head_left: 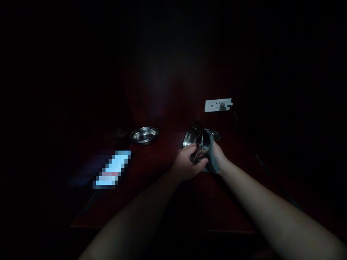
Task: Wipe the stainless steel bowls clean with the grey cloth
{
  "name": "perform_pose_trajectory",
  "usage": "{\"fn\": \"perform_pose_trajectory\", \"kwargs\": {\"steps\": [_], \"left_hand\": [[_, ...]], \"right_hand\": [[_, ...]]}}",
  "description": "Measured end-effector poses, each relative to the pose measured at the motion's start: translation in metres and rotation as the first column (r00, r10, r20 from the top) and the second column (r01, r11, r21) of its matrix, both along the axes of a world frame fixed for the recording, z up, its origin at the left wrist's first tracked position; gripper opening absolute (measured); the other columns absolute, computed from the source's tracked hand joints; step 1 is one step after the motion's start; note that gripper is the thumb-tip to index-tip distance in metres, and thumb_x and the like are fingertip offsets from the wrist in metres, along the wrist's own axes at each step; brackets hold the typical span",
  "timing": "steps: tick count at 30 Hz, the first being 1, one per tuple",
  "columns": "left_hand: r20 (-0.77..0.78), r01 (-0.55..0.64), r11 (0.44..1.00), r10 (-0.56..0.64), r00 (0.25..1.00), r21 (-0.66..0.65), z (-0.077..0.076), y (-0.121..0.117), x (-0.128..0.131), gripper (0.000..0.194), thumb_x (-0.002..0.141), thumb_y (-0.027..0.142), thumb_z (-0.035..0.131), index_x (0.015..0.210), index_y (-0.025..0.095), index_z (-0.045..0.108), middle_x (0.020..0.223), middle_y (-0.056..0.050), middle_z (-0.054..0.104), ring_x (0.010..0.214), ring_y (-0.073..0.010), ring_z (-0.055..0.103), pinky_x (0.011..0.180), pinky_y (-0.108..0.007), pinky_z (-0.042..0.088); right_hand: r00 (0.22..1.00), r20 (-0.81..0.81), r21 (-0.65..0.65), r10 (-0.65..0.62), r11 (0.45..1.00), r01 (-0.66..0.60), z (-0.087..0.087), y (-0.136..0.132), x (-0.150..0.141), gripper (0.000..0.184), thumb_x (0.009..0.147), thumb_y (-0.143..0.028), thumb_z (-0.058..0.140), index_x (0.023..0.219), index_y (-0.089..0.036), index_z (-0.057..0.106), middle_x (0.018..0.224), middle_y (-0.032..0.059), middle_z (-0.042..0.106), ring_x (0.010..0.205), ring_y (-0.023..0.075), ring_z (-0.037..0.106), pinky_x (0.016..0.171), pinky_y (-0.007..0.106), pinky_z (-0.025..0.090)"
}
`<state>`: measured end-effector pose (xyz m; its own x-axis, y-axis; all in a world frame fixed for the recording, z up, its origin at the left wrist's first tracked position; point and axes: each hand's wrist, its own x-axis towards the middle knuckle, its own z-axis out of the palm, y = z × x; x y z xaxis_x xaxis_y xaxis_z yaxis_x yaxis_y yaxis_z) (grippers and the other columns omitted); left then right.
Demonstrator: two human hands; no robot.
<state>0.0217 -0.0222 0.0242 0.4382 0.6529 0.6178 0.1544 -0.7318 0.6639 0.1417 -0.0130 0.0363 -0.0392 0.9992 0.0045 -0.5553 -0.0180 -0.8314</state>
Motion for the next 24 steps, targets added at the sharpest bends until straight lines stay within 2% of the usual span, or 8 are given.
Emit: {"fn": "perform_pose_trajectory", "kwargs": {"steps": [3,7,11,14,16,18,20,24], "left_hand": [[0.024,0.038,0.998,-0.036,0.999,-0.052,-0.002,0.001,0.001,0.037,0.068,0.026,0.063,0.103,0.014,0.056,0.105,-0.010,0.059,0.092,-0.0201,0.059,0.081,-0.034,0.050],[0.128,0.106,0.991,-0.095,0.987,-0.085,-0.003,0.002,0.000,0.068,0.064,0.032,0.068,0.125,0.017,0.041,0.131,-0.014,0.042,0.112,-0.0267,0.049,0.090,-0.038,0.045],[0.197,0.267,0.941,-0.227,0.954,-0.210,-0.005,0.007,-0.005,0.067,0.071,0.052,0.056,0.125,0.016,0.041,0.125,-0.014,0.049,0.117,-0.0294,0.045,0.094,-0.041,0.040],[0.246,0.309,0.908,-0.242,0.938,-0.284,-0.010,0.009,-0.006,0.068,0.073,0.059,0.049,0.124,0.015,0.043,0.125,-0.014,0.050,0.118,-0.0290,0.044,0.097,-0.042,0.037],[0.248,0.297,0.900,-0.223,0.943,-0.318,-0.012,0.009,-0.005,0.064,0.074,0.058,0.048,0.121,0.015,0.045,0.124,-0.013,0.051,0.118,-0.0274,0.044,0.099,-0.041,0.034],[0.246,0.304,0.892,-0.228,0.942,-0.335,-0.013,0.007,-0.003,0.059,0.077,0.057,0.045,0.118,0.016,0.048,0.122,-0.012,0.052,0.116,-0.0256,0.046,0.099,-0.040,0.034],[0.253,0.327,0.883,-0.250,0.935,-0.337,-0.012,0.004,-0.001,0.058,0.077,0.057,0.044,0.119,0.016,0.048,0.118,-0.011,0.054,0.113,-0.0247,0.048,0.097,-0.039,0.035],[0.259,0.412,0.859,-0.342,0.903,-0.304,-0.005,0.000,-0.001,0.062,0.076,0.059,0.044,0.118,0.014,0.047,0.109,-0.011,0.057,0.105,-0.0246,0.052,0.088,-0.035,0.041]], "right_hand": [[1.000,-0.002,-0.068,-0.019,0.997,0.019,0.002,-0.003,-0.001,0.031,0.080,-0.041,0.044,0.072,-0.017,0.062,0.061,0.0051,0.066,0.063,0.0216,0.064,0.063,0.037,0.053],[0.991,0.042,-0.026,-0.130,0.991,0.131,0.000,-0.002,-0.003,0.031,0.079,-0.044,0.046,0.077,-0.017,0.063,0.060,0.0034,0.065,0.064,0.0204,0.063,0.064,0.035,0.053],[0.934,0.226,0.119,-0.278,0.959,0.256,-0.012,0.005,0.000,0.042,0.077,-0.055,0.047,0.088,-0.018,0.064,0.079,0.0036,0.068,0.084,0.0218,0.063,0.081,0.036,0.048],[0.836,0.382,0.279,-0.393,0.912,0.301,-0.020,0.009,0.007,0.047,0.076,-0.059,0.046,0.099,-0.021,0.062,0.101,0.0040,0.065,0.102,0.0236,0.056,0.093,0.040,0.040],[0.778,0.451,0.384,-0.437,0.882,0.273,-0.021,0.010,0.010,0.047,0.079,-0.057,0.043,0.105,-0.022,0.059,0.110,0.0046,0.061,0.108,0.0234,0.052,0.098,0.041,0.035],[0.730,0.508,0.502,-0.457,0.846,0.180,-0.019,0.008,0.013,0.045,0.082,-0.053,0.041,0.112,-0.023,0.055,0.115,0.0050,0.058,0.112,0.0226,0.049,0.100,0.041,0.032],[0.664,0.555,0.610,-0.502,0.788,0.086,-0.016,0.004,0.014,0.042,0.084,-0.048,0.040,0.116,-0.024,0.051,0.121,0.0054,0.053,0.114,0.0221,0.047,0.101,0.041,0.030],[0.522,0.590,0.737,-0.616,0.674,-0.038,-0.009,-0.003,0.016,0.041,0.085,-0.040,0.041,0.122,-0.022,0.045,0.124,0.0077,0.048,0.117,0.0223,0.043,0.102,0.042,0.029]]}}
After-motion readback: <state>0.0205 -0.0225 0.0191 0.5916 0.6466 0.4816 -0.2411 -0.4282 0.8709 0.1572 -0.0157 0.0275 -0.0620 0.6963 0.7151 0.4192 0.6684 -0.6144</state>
